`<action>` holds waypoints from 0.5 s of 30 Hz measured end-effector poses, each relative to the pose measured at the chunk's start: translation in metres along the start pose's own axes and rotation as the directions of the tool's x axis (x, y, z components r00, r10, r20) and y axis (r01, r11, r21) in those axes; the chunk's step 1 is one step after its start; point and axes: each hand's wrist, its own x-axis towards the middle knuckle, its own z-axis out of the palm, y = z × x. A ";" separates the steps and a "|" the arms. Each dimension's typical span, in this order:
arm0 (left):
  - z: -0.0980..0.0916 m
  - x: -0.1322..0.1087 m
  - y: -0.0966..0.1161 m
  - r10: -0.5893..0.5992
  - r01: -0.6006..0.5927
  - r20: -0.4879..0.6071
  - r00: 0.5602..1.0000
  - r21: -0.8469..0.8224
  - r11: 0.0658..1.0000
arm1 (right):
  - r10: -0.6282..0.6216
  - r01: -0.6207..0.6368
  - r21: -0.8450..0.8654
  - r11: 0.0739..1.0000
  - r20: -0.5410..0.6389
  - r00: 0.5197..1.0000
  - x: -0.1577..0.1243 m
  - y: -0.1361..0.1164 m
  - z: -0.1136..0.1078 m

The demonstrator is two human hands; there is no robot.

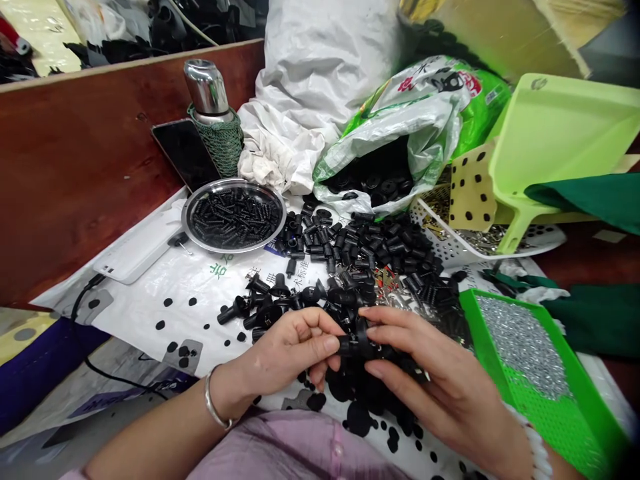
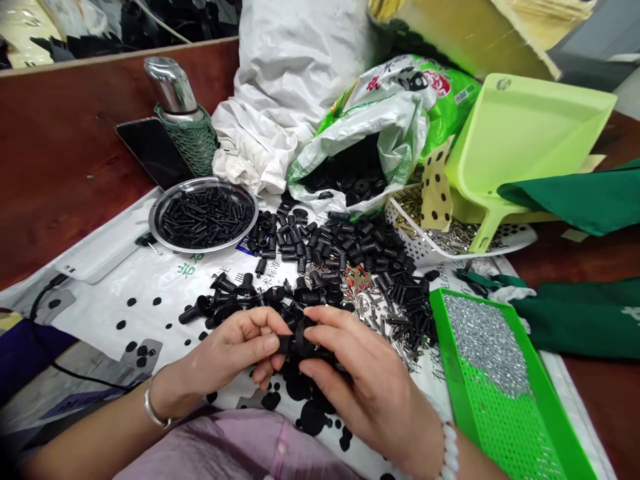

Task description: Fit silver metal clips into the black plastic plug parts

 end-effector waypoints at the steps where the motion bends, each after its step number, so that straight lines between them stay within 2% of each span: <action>1: 0.001 0.000 0.001 0.017 -0.017 -0.023 1.000 0.028 0.999 | 0.036 -0.036 0.027 0.999 -0.011 0.999 0.000 0.001 0.002; 5: 0.003 -0.002 0.002 0.087 -0.070 -0.093 0.992 0.174 0.982 | 0.204 -0.195 0.171 0.966 -0.038 0.978 -0.002 0.004 0.011; 10: -0.001 -0.007 -0.006 0.139 -0.089 -0.103 0.985 0.387 0.918 | 0.399 -0.378 0.417 0.827 0.038 0.916 -0.001 0.006 0.016; 12: -0.001 -0.007 -0.008 0.144 -0.091 -0.111 0.983 0.387 0.917 | 0.415 -0.389 0.456 0.800 0.048 0.909 -0.002 0.006 0.017; 15: 0.000 -0.005 -0.006 0.103 -0.065 -0.121 0.987 0.280 0.958 | 0.352 -0.317 0.404 0.858 -0.013 0.936 -0.005 0.007 0.019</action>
